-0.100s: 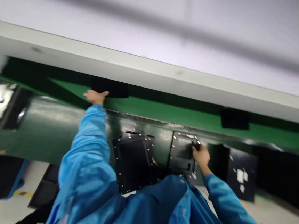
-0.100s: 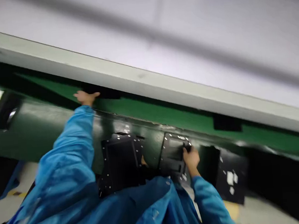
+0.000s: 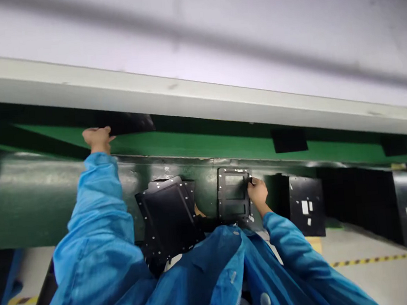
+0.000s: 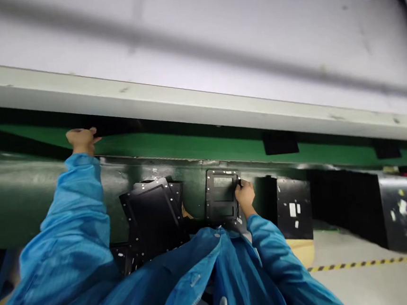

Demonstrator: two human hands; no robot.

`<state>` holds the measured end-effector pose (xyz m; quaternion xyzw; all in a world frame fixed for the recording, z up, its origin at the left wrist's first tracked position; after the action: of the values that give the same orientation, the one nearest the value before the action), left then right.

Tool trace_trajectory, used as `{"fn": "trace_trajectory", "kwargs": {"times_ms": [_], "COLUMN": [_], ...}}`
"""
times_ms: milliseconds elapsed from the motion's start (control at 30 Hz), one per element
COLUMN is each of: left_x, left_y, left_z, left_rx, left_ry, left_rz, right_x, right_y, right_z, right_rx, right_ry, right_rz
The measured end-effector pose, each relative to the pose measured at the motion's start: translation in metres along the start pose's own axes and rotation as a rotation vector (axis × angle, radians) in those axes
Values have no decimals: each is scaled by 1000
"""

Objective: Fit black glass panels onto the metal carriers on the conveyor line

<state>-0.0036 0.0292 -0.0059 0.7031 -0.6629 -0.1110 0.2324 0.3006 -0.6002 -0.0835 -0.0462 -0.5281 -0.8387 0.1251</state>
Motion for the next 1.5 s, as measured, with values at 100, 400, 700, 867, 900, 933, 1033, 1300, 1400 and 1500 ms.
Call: {"fn": "trace_trajectory", "kwargs": {"times_ms": [100,400,700,867,900,933,1033,1300,1400,1500], "left_x": [45,324,528,580,592,602,623,595,563,532], "left_y": [6,38,-48,-46,-47,-48,-54,-31,-19,-27], "left_z": [-33,-66,34,77,85,91,104,96,83,68], "left_rx": [183,545,671,730,737,742,752,674,525,437], "left_ry": [-4,-121,429,602,618,633,670,562,462,412], "left_rz": [22,215,596,680,696,709,700,687,714,741], "right_x": [0,52,108,95,92,88,84,59,24,2], "right_y": [7,25,56,43,41,39,32,33,49,58], "right_z": [-11,-27,-62,-86,-84,-81,-71,-92,-101,-91], "right_rx": [-96,-1000,-1167,-1384,-1482,-1562,-1628,-1576,-1459,-1243], "right_ry": [5,-93,107,-123,-153,-176,-254,-339,-282,-169], "right_rz": [39,865,1455,1192,1103,1030,1014,1026,910,995]}}
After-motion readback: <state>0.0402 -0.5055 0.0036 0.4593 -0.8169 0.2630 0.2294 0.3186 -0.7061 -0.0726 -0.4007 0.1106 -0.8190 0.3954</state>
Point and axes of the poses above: each hand's wrist, its own x-axis away from the middle knuckle, its own y-axis out of the back of the hand, z = x × y, the point moved 3 cm from there along -x, towards the middle knuckle, and after that the axes turned 3 degrees about -y, right-handed, at the moved point
